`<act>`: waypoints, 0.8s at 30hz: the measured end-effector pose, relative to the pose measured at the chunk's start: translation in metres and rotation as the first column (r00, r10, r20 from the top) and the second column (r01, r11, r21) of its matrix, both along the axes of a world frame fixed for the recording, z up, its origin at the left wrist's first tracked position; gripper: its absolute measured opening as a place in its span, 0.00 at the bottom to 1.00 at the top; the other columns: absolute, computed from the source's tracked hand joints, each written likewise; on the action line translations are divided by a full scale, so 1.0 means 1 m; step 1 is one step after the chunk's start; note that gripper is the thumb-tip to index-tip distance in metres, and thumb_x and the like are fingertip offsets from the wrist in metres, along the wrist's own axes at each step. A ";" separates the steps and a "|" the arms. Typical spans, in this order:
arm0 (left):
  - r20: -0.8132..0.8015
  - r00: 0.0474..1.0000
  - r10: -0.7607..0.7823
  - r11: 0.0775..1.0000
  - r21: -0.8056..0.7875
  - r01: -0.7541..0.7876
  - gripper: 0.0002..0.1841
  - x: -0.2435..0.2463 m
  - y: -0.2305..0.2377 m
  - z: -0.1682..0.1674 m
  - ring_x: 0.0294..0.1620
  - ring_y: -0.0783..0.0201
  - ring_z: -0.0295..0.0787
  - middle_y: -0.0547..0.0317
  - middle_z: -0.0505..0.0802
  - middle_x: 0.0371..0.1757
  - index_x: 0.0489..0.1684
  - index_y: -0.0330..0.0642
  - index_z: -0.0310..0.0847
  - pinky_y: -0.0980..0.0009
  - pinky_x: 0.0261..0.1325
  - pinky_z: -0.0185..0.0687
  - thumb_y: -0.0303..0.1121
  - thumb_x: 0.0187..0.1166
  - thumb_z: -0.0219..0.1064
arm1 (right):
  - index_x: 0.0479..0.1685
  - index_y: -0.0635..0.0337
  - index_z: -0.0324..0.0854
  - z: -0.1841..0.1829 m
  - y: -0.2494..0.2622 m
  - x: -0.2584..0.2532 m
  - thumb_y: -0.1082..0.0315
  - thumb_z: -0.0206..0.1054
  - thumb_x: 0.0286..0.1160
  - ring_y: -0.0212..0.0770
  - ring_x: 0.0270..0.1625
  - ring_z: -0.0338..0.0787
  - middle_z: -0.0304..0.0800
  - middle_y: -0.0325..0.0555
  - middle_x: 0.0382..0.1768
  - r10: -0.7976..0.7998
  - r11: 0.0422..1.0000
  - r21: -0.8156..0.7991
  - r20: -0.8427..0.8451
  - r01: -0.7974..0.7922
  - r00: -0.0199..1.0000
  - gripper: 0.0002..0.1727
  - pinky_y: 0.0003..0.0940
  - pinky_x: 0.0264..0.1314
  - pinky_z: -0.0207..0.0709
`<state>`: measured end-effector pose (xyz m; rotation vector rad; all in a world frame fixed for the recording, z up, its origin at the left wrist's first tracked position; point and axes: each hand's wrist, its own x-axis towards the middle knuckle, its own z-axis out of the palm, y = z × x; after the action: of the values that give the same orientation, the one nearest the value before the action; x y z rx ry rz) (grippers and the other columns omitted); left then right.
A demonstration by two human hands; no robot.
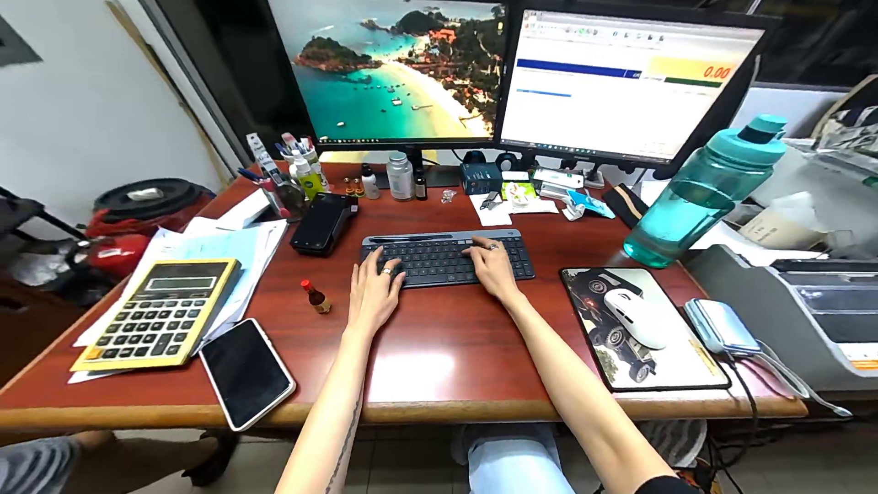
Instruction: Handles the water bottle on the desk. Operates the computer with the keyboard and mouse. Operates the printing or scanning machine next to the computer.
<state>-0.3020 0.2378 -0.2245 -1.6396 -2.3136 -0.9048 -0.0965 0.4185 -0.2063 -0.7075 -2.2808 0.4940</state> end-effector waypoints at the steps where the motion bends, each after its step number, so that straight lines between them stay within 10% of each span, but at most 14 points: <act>1: 0.004 1.000 0.008 1.000 0.004 -0.008 0.22 -0.001 0.000 0.000 0.89 0.36 0.63 0.38 0.70 0.88 0.73 0.44 0.82 0.33 0.87 0.50 0.46 0.91 0.55 | 0.53 0.61 0.94 -0.003 0.006 -0.001 0.64 0.46 0.90 0.60 0.81 0.77 0.84 0.57 0.74 -0.006 1.000 -0.012 -0.006 0.006 1.000 0.25 0.61 0.89 0.54; 24: 0.005 0.999 0.042 0.995 0.094 -0.042 0.25 -0.008 0.002 -0.003 0.84 0.31 0.70 0.32 0.75 0.83 0.69 0.35 0.83 0.30 0.84 0.53 0.46 0.91 0.53 | 0.52 0.57 0.95 -0.007 -0.001 -0.003 0.62 0.52 0.87 0.62 0.81 0.77 0.85 0.57 0.73 -0.028 0.996 0.081 0.030 0.026 0.999 0.21 0.66 0.88 0.54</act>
<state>-0.3097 0.2398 -0.2276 -1.5479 -2.2617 -0.9912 -0.0995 0.4176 -0.2136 -0.7094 -2.3036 0.3780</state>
